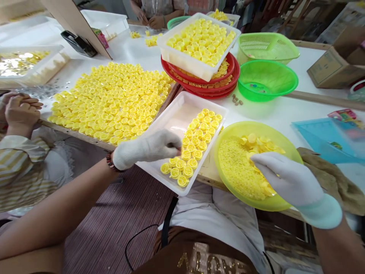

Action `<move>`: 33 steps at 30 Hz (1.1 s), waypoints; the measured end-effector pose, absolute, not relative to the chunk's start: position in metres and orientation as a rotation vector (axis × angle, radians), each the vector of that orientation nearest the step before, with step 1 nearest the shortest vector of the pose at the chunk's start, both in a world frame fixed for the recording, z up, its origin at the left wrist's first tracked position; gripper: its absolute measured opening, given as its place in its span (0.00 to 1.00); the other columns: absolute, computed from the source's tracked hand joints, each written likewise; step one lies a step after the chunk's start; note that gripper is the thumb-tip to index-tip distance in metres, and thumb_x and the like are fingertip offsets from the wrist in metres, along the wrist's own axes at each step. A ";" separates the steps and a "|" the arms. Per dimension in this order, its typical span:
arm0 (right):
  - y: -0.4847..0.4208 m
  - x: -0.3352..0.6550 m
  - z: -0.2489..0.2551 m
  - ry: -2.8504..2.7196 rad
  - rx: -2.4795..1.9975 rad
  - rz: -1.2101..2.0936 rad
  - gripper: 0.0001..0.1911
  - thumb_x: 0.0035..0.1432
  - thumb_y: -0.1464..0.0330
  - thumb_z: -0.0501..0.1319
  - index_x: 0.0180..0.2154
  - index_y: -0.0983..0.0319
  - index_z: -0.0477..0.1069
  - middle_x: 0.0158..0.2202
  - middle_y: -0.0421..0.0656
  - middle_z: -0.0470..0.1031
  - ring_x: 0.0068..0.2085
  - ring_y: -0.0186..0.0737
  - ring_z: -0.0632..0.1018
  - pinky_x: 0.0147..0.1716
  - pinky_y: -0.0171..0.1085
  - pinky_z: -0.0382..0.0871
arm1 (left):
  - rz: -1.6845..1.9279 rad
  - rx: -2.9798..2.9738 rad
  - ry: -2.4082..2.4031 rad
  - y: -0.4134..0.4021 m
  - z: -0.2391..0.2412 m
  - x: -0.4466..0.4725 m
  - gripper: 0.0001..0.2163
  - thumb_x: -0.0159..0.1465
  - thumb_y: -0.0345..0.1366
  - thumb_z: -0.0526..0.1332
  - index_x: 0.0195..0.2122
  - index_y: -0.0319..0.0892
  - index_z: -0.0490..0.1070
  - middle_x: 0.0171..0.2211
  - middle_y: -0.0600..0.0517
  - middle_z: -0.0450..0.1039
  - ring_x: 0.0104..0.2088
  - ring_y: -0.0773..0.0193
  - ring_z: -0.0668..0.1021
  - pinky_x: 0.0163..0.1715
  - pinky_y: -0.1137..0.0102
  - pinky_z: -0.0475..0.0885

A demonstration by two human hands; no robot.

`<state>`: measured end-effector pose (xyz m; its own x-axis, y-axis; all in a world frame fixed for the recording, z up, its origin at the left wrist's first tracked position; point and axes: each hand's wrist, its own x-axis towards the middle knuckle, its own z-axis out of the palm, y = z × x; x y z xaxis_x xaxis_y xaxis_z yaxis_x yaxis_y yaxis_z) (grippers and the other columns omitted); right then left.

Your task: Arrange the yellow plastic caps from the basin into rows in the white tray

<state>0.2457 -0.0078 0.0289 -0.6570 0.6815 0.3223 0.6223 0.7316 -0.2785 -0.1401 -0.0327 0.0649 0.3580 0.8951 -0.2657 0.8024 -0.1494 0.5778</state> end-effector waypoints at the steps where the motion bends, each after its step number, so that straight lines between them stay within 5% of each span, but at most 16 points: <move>1: -0.011 0.248 0.032 -2.525 -0.989 0.195 0.13 0.69 0.69 0.56 0.50 0.54 0.75 0.47 0.44 0.82 0.45 0.47 0.83 0.46 0.45 0.79 | 0.399 1.976 1.327 -0.031 0.070 -0.124 0.08 0.62 0.38 0.63 0.39 0.43 0.79 0.37 0.51 0.81 0.37 0.62 0.79 0.40 0.68 0.74; 6: -0.027 0.251 0.053 -2.632 -0.781 0.031 0.19 0.67 0.76 0.53 0.54 0.56 0.72 0.47 0.46 0.82 0.43 0.45 0.84 0.42 0.42 0.80 | 0.809 1.882 0.977 -0.021 0.063 -0.036 0.20 0.63 0.41 0.67 0.54 0.40 0.73 0.45 0.45 0.80 0.38 0.62 0.80 0.42 0.65 0.77; 11: -0.027 0.231 0.051 -2.682 -0.628 0.097 0.18 0.66 0.78 0.48 0.47 0.60 0.74 0.39 0.47 0.83 0.34 0.42 0.83 0.32 0.40 0.78 | 0.623 1.767 0.901 -0.015 0.038 -0.008 0.15 0.61 0.37 0.67 0.48 0.39 0.76 0.37 0.50 0.79 0.35 0.63 0.79 0.38 0.67 0.75; 19: -0.001 0.211 0.028 -2.544 -0.588 0.656 0.13 0.71 0.71 0.51 0.47 0.59 0.73 0.40 0.44 0.82 0.38 0.40 0.82 0.38 0.38 0.77 | 0.661 1.487 1.073 -0.034 0.004 -0.013 0.13 0.61 0.36 0.66 0.46 0.41 0.72 0.34 0.54 0.75 0.31 0.67 0.74 0.31 0.72 0.70; 25: 0.030 0.212 0.014 -2.448 -1.101 0.821 0.10 0.69 0.69 0.55 0.46 0.61 0.74 0.41 0.47 0.80 0.42 0.43 0.81 0.45 0.41 0.74 | 0.761 1.272 1.113 -0.054 0.006 -0.006 0.14 0.63 0.37 0.65 0.48 0.41 0.70 0.29 0.56 0.73 0.28 0.67 0.75 0.27 0.73 0.70; 33: 0.030 0.209 -0.027 -2.895 -1.090 1.068 0.10 0.60 0.67 0.62 0.43 0.62 0.75 0.41 0.49 0.79 0.39 0.47 0.79 0.40 0.42 0.72 | 1.039 1.751 1.293 -0.046 0.014 0.004 0.11 0.60 0.29 0.66 0.45 0.42 0.73 0.46 0.48 0.76 0.47 0.58 0.78 0.51 0.63 0.75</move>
<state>0.2088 0.0299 -0.0272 -0.7706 0.5441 -0.3318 0.6293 0.5671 -0.5314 0.0042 -0.0461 0.0140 0.1742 0.9665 0.1887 0.3923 -0.2439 0.8869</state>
